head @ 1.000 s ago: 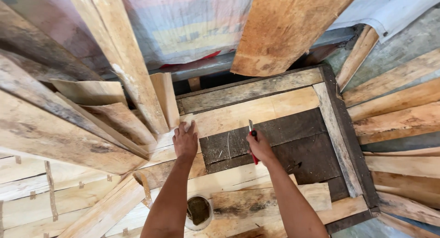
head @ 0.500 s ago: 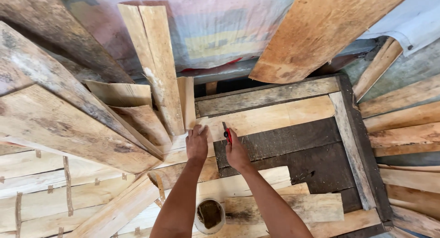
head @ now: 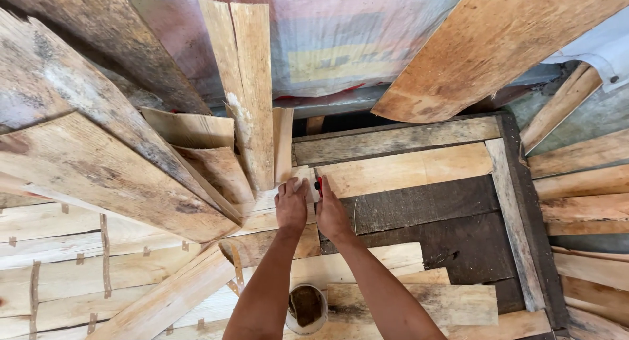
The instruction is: A person uses a utility knife to shave or trim layers of bark/wood from thin planks on a workbench.
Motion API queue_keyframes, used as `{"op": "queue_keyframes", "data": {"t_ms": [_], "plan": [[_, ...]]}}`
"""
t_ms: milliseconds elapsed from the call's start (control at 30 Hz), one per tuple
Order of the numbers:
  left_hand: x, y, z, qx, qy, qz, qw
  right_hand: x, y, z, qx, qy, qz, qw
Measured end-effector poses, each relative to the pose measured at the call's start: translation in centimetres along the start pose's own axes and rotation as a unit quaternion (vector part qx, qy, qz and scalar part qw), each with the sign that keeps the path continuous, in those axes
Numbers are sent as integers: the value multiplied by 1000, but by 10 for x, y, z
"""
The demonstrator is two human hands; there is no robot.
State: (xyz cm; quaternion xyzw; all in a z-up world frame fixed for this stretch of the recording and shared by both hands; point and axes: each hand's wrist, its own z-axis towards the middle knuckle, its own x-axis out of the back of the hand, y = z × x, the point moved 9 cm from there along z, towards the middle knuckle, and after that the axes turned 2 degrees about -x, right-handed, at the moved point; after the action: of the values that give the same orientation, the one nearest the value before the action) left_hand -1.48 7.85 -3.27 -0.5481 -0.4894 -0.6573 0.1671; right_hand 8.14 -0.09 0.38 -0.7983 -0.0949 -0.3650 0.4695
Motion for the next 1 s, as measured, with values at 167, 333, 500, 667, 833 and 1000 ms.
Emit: {"op": "queue_keyframes", "data": {"t_ms": [167, 333, 500, 667, 833, 1000], "plan": [[2, -1, 1, -1, 9, -5, 1000, -13, 10, 8, -12, -5, -5, 1000], [3, -1, 1, 2, 2, -12, 1000, -18, 12, 12, 12, 5, -17, 1000], [3, -2, 2, 12, -2, -25, 1000, -16, 4, 11, -26, -32, -43, 998], [2, -1, 2, 13, -9, -27, 1000, -18, 6, 11, -18, -22, -39, 999], [2, -1, 2, 13, -8, -22, 1000, -19, 8, 11, -18, -15, -31, 999], [3, -1, 2, 7, 2, -22, 1000, -15, 5, 10, 4, 2, -12, 1000]]}}
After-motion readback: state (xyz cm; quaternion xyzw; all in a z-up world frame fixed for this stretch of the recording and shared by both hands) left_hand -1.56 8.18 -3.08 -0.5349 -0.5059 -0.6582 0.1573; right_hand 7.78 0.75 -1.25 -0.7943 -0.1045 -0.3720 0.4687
